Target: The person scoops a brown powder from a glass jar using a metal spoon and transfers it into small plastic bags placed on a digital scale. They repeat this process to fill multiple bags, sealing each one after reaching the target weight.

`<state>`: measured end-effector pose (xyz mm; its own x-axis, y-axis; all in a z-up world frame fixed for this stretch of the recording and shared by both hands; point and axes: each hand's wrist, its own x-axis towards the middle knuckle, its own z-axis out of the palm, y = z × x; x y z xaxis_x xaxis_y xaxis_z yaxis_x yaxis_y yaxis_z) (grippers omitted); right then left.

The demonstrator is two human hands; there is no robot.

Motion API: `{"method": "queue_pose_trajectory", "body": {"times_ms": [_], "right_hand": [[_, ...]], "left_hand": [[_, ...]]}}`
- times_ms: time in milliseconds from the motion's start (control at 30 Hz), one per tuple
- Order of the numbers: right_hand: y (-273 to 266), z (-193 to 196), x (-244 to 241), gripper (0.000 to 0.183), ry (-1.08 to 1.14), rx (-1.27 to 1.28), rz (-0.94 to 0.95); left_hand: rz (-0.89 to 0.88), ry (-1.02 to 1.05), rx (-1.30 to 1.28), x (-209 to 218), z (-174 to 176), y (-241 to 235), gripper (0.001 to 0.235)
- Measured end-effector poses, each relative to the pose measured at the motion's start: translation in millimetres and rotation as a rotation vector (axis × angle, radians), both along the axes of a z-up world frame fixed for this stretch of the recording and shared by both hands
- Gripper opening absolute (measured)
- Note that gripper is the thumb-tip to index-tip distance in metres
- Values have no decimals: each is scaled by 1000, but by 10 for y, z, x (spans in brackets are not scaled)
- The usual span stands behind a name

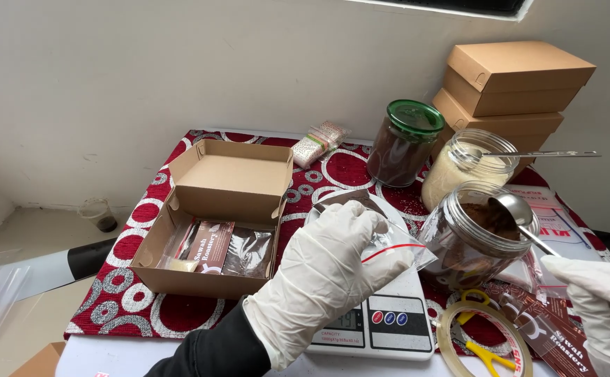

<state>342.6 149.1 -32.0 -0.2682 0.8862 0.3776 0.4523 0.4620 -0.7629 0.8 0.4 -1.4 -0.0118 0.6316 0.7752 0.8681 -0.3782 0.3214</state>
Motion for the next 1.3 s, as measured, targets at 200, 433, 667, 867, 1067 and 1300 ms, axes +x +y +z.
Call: {"method": "queue_pose_trajectory", "body": {"times_ms": [200,433,667,867,1067,1300], "right_hand": [[22,-11,-5,36,93,-180,-106],[-230,44,-182,49,183,159,-53],[-266,54,-100,42,267,202,-69],[-605,169,-319,52,358,221,-104],[-804,544,-620,42,230,314,-104],[-471,980,-964,24,4,-30,2]], "left_hand": [[52,46,-8,-9,-54,28,34],[-14,204,-144,-5,-121,54,43],[103,301,54,80,-142,79,29],[176,397,141,82,-163,90,23],[229,335,165,65,-186,133,25],[212,267,130,6,-157,140,25]]}}
